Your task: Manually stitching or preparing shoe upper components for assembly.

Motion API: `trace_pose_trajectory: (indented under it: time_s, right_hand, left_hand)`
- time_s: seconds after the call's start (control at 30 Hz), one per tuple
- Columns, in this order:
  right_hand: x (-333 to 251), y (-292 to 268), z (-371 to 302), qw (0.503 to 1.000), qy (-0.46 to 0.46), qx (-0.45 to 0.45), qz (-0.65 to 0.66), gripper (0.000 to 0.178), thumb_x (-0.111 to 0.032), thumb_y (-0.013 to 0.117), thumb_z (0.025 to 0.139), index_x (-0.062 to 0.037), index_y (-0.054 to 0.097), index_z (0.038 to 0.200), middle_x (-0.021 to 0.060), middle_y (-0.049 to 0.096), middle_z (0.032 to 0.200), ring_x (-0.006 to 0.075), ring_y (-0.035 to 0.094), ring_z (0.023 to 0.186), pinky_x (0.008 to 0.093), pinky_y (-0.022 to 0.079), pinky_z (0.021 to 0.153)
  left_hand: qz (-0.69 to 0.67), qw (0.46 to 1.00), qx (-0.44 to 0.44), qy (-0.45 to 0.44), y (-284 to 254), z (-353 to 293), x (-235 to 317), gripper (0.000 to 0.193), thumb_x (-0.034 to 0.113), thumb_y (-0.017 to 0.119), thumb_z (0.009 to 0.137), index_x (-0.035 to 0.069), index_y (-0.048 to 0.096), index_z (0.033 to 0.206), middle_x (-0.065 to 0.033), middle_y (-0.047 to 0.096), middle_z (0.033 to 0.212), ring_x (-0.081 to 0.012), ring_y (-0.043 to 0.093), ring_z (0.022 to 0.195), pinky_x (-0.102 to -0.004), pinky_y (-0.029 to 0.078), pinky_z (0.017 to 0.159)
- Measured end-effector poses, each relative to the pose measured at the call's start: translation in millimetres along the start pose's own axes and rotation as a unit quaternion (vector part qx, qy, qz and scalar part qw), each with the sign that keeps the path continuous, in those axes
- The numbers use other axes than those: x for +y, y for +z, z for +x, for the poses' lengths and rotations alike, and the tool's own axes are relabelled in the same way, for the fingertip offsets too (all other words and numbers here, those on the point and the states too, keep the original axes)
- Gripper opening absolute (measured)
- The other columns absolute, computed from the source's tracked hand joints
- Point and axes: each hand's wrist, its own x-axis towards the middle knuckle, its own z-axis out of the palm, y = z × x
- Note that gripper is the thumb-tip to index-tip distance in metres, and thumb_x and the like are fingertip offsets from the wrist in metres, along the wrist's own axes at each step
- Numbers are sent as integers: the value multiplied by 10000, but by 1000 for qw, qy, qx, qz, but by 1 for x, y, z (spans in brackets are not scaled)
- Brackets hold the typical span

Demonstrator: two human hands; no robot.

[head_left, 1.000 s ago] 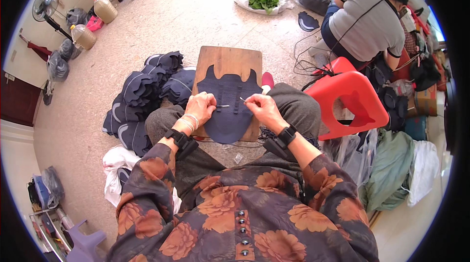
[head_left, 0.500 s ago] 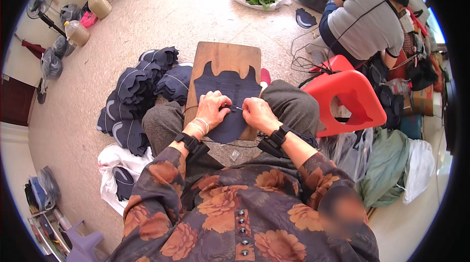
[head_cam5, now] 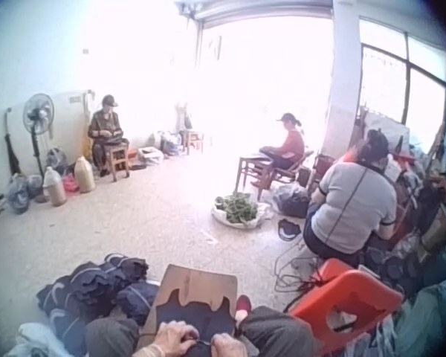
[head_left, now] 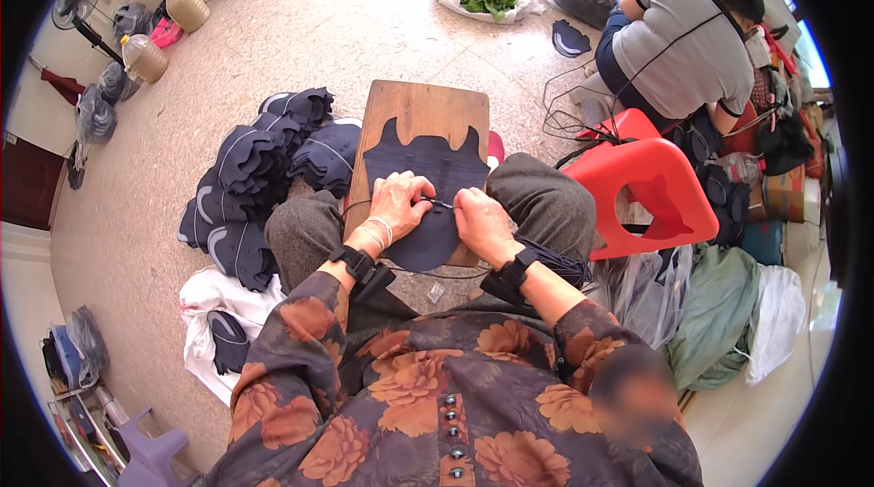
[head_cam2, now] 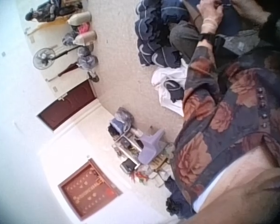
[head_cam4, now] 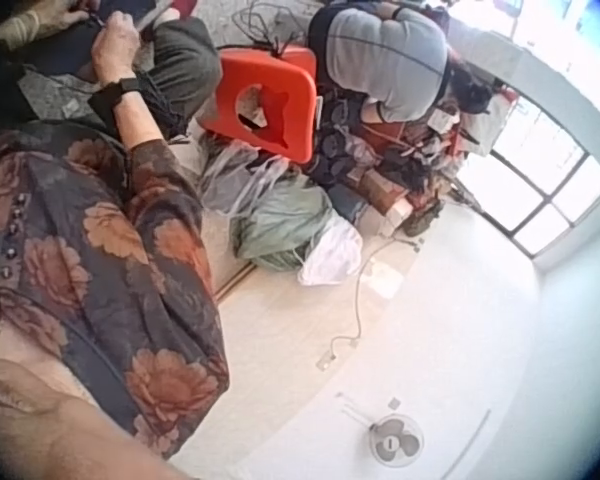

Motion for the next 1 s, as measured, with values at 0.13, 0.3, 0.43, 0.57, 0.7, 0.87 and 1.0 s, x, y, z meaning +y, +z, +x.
trace_pose_trajectory:
  time_s: [0.13,0.3,0.43,0.57,0.7,0.87,1.0]
  right_hand:
    - [-4,8,10,999,13,15,29,68,-96,591,852,-40,591,892,171,610,876,387,626,823,472,509,727]
    - [-4,-3,1,999,7,-3,37,65,-106,591,855,-45,589,879,166,612,873,387,632,821,471,510,726]
    - [-10,3,1,1000,9,20,-3,70,-91,625,823,-38,584,845,158,609,813,356,623,806,448,494,721]
    - [-9,14,8,999,-4,40,-1,79,-94,631,821,-36,590,857,154,612,813,357,623,776,450,498,702]
    - [-8,5,0,995,51,34,84,92,-97,629,821,-33,602,882,154,615,813,358,625,787,448,503,698]
    - [-10,12,5,998,26,56,19,85,-115,600,836,-31,598,837,165,623,819,363,626,808,447,501,710]
    - [-8,15,14,998,43,34,26,89,-116,588,841,-29,596,824,171,624,826,367,624,827,453,494,724]
  left_hand:
    - [10,999,-22,-36,-1,2,6,121,208,741,741,195,683,847,3,550,796,-211,562,867,-376,364,809]
    - [-11,999,-17,-45,-3,3,5,113,206,754,725,193,696,821,-4,562,810,-209,580,874,-377,365,801]
    - [-10,999,-14,-45,-1,3,5,95,195,747,732,190,691,808,-15,573,832,-217,589,895,-380,365,803]
    - [6,999,-5,-38,1,3,6,62,190,727,760,181,681,800,-25,571,868,-228,595,916,-390,367,803]
    - [55,998,-2,4,0,0,9,42,176,678,813,164,645,836,-37,561,929,-244,599,941,-413,373,812]
    - [113,992,-44,36,-4,4,9,73,152,637,846,155,598,907,-48,549,968,-256,597,973,-443,380,822]
    - [110,991,-39,63,-3,5,0,97,146,639,844,142,571,914,-49,540,940,-276,596,946,-436,386,778]
